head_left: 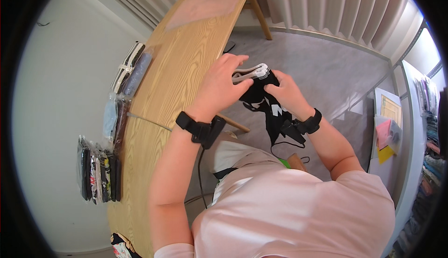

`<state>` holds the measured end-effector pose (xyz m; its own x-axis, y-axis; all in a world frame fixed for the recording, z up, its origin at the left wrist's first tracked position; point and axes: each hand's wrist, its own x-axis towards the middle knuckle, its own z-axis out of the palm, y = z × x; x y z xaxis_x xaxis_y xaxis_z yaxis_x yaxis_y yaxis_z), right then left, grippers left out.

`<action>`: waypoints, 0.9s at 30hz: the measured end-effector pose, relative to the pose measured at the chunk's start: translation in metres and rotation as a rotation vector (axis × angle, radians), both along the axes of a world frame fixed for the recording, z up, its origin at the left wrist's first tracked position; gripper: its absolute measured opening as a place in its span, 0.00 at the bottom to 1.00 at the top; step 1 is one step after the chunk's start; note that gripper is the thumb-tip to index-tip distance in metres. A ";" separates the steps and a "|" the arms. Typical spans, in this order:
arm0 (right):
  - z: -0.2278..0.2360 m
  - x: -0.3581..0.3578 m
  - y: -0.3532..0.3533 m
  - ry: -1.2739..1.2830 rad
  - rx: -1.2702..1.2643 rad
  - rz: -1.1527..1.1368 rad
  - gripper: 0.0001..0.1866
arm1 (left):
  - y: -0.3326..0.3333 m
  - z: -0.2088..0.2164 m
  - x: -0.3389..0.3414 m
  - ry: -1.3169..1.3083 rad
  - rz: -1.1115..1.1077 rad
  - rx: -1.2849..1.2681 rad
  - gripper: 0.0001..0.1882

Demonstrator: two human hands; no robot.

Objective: Fold various items of clothing and place them into clear plastic packaging sleeves on a table.

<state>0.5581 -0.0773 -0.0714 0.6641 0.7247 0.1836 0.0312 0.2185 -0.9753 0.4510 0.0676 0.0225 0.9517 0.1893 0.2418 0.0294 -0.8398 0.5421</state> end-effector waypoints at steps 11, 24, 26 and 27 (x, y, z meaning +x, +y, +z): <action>-0.003 0.021 -0.013 -0.318 0.026 0.119 0.27 | 0.008 0.002 0.005 0.206 -0.075 0.110 0.14; -0.143 0.032 -0.050 -0.372 -0.199 0.090 0.18 | 0.014 0.094 -0.008 0.229 0.033 0.222 0.11; -0.164 0.020 -0.041 -0.364 -0.268 0.107 0.20 | 0.015 0.104 -0.011 0.220 0.125 0.147 0.11; -0.173 0.014 -0.034 -0.308 -0.276 0.110 0.21 | 0.017 0.108 -0.013 0.207 0.158 0.178 0.10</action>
